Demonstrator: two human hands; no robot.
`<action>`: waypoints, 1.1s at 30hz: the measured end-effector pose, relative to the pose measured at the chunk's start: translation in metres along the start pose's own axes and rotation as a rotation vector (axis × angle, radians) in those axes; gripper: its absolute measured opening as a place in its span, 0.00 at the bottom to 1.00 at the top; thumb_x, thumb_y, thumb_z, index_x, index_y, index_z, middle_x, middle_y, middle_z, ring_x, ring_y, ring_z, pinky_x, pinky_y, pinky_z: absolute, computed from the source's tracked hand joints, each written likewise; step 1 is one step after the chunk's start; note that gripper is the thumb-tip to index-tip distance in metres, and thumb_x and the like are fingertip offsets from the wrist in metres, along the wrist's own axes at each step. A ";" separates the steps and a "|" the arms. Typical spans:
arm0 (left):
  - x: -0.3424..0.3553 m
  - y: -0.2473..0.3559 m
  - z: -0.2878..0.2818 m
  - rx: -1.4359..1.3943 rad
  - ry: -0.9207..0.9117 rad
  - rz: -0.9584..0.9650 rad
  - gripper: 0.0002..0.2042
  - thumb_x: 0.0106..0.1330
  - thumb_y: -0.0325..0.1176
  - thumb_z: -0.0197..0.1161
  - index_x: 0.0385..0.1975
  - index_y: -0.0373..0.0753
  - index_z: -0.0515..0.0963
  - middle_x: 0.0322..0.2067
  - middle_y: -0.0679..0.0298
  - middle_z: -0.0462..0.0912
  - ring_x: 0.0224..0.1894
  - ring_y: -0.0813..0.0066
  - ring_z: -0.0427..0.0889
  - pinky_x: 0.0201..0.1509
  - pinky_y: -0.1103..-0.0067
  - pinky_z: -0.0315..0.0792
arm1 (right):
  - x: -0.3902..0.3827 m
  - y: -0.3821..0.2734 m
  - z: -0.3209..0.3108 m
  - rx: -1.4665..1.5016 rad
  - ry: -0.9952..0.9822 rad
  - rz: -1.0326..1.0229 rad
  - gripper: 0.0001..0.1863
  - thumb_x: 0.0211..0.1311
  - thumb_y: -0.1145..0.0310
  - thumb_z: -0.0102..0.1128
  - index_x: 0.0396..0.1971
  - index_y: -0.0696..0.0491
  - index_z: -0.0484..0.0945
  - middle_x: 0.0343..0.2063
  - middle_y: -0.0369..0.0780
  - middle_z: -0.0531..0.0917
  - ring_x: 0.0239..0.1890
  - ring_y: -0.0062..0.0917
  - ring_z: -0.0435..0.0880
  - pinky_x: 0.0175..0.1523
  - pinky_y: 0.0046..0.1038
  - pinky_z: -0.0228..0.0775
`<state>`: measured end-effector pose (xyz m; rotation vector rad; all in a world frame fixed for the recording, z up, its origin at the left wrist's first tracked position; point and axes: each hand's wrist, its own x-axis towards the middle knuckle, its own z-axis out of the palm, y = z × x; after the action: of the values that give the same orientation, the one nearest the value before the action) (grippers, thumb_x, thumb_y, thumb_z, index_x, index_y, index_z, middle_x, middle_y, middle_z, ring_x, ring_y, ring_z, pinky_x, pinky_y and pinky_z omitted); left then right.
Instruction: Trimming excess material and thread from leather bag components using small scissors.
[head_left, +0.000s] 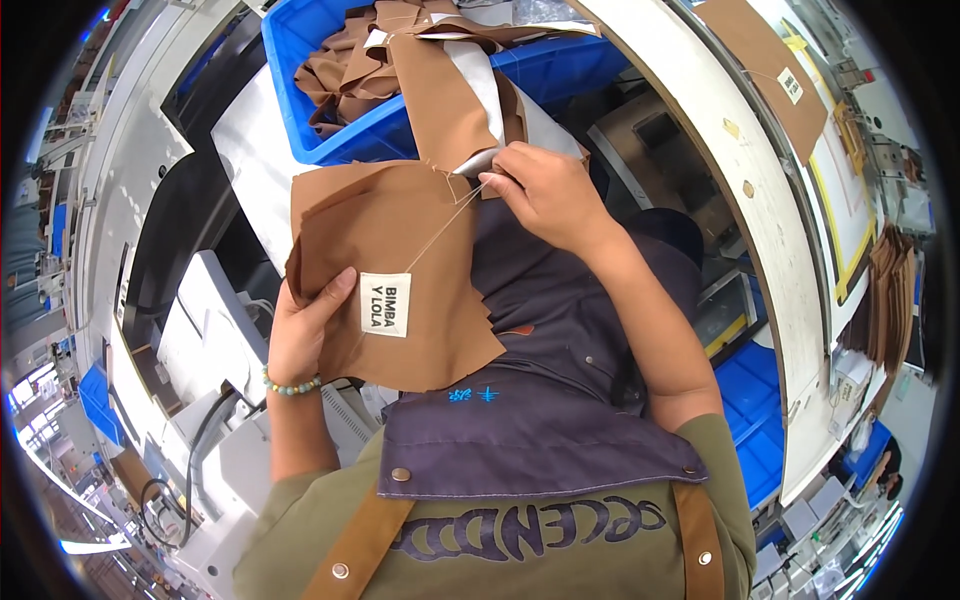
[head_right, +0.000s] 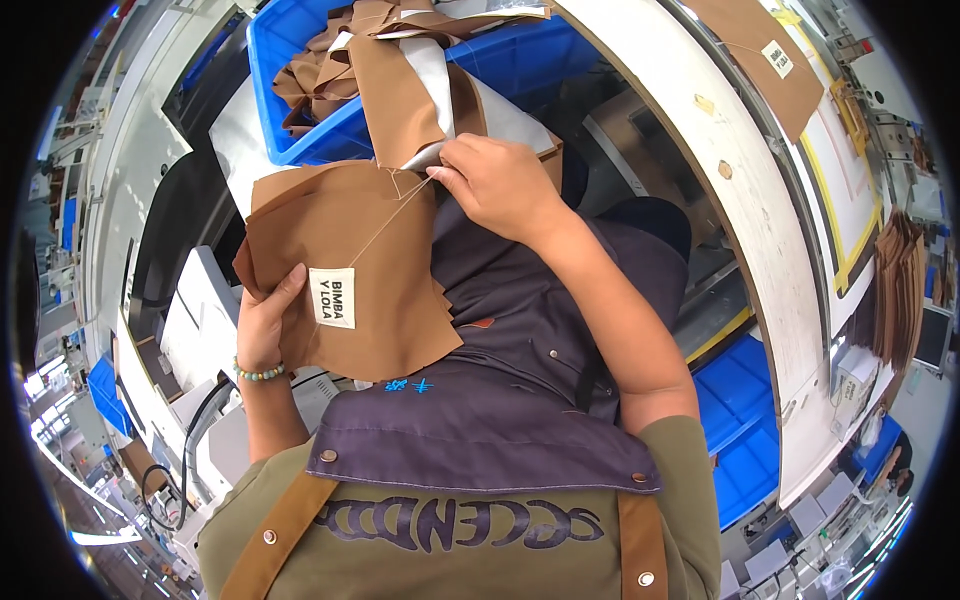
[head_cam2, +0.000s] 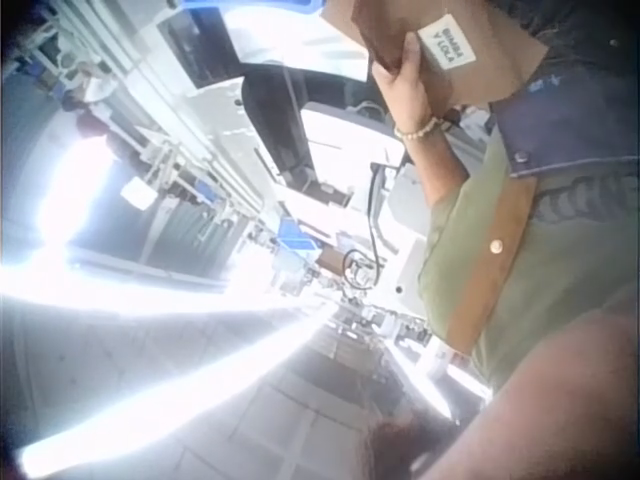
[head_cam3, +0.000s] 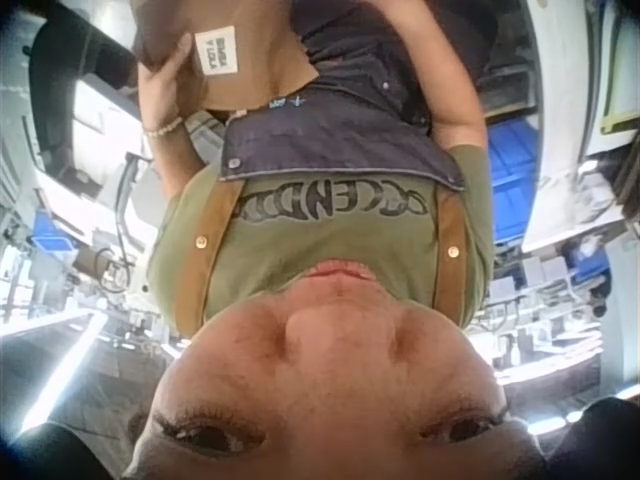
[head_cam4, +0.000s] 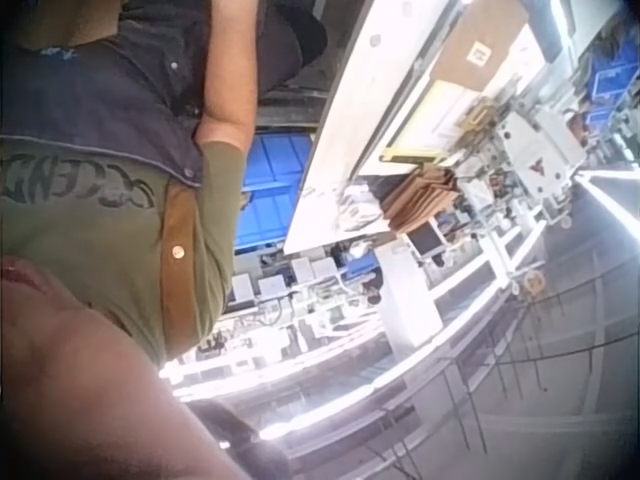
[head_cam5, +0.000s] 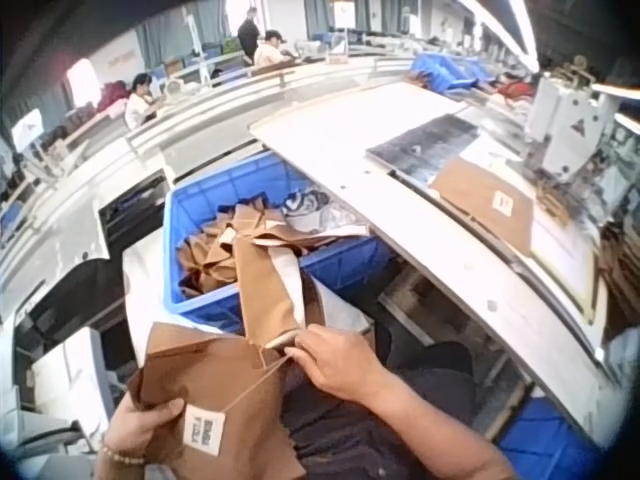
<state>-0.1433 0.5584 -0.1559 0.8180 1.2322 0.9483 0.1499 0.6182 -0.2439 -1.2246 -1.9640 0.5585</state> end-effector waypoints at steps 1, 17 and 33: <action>0.001 0.000 -0.004 -0.001 -0.003 -0.001 0.19 0.71 0.24 0.62 0.61 0.31 0.73 0.51 0.62 0.83 0.53 0.77 0.80 0.59 0.78 0.73 | -0.001 0.000 0.002 -0.045 0.012 -0.008 0.11 0.71 0.63 0.58 0.30 0.54 0.77 0.25 0.43 0.79 0.31 0.41 0.81 0.35 0.40 0.72; -0.005 -0.001 -0.007 0.065 -0.071 -0.036 0.27 0.69 0.19 0.62 0.67 0.34 0.65 0.58 0.60 0.79 0.59 0.73 0.77 0.64 0.75 0.71 | -0.006 0.043 0.019 -0.414 0.425 0.304 0.20 0.59 0.60 0.70 0.46 0.55 0.77 0.34 0.40 0.79 0.33 0.42 0.86 0.37 0.38 0.80; 0.000 0.002 0.005 -0.025 -0.068 -0.011 0.24 0.70 0.22 0.62 0.66 0.33 0.68 0.57 0.61 0.79 0.59 0.73 0.78 0.63 0.75 0.72 | -0.100 -0.053 -0.207 -0.994 0.892 -0.227 0.12 0.54 0.88 0.50 0.27 0.57 0.81 0.32 0.43 0.85 0.35 0.31 0.84 0.40 0.28 0.75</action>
<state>-0.1385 0.5593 -0.1536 0.8169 1.1630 0.9177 0.3072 0.5010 -0.1135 -1.3919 -1.4969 -1.0546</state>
